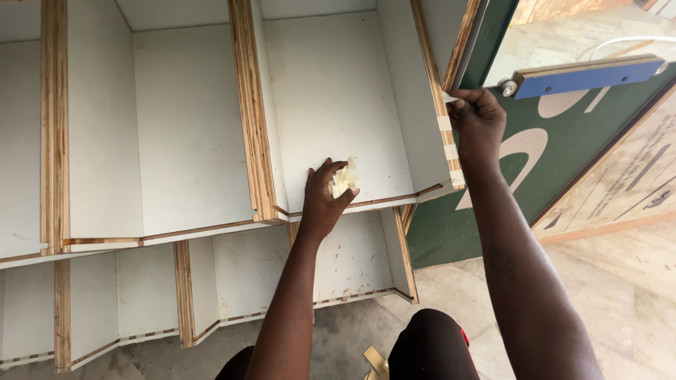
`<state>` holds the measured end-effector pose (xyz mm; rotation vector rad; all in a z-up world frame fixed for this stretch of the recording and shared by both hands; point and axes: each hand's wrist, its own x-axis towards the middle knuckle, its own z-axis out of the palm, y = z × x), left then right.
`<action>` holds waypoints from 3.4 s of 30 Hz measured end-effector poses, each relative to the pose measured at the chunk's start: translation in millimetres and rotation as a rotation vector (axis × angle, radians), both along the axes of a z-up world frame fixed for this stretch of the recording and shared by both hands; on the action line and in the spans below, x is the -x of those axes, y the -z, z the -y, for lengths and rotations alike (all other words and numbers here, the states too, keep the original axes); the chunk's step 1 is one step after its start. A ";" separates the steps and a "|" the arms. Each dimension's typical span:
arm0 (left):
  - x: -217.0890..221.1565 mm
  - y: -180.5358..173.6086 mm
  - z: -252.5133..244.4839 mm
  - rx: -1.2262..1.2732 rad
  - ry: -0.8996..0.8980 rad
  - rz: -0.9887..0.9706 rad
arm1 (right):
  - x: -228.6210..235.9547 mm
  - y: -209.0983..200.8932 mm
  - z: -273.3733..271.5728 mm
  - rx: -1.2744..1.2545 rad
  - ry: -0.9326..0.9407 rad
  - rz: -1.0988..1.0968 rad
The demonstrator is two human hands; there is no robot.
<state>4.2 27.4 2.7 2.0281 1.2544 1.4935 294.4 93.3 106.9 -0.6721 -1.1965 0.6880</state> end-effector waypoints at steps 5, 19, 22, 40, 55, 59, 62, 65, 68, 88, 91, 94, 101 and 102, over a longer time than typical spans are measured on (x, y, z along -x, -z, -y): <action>-0.4 -1.5 0.9 -0.004 0.008 0.001 | -2.4 4.2 -3.3 0.092 0.057 -0.191; -3.8 -3.6 -2.5 -0.039 -0.031 -0.083 | -13.1 201.1 70.1 0.416 0.165 0.599; -15.6 -15.2 17.6 0.274 0.153 0.105 | 13.1 197.4 126.1 0.409 -0.023 0.510; -49.5 -32.2 31.8 0.154 0.192 0.322 | -25.6 -39.6 107.9 0.213 0.120 0.279; -36.6 -11.1 5.3 0.270 0.198 0.377 | -2.2 -15.7 23.3 0.481 0.004 0.235; -35.7 -7.0 7.3 0.269 0.237 0.401 | 4.7 -13.5 23.0 0.489 0.002 0.168; -36.1 -7.4 5.4 0.258 0.256 0.408 | 3.7 -12.8 21.7 0.436 0.034 0.211; -34.7 -7.2 6.7 0.261 0.264 0.397 | 3.3 -11.3 22.8 0.367 0.044 0.263; -33.4 -7.9 6.4 0.292 0.266 0.380 | 2.3 -11.8 21.6 0.438 0.012 0.227; -30.3 -6.2 6.3 0.286 0.274 0.361 | -11.4 -0.8 16.4 0.550 -0.132 0.039; -29.5 -6.2 7.3 0.281 0.270 0.362 | -14.6 -0.8 15.2 0.481 -0.097 0.121; -28.3 -6.4 6.9 0.267 0.323 0.418 | -10.9 -16.5 30.1 0.144 0.228 0.441; -25.4 -9.4 10.3 0.257 0.286 0.352 | 41.1 -90.0 58.8 -0.618 0.649 1.975; -25.1 -10.0 11.5 0.247 0.298 0.362 | 46.9 -96.1 59.7 -0.563 0.664 2.099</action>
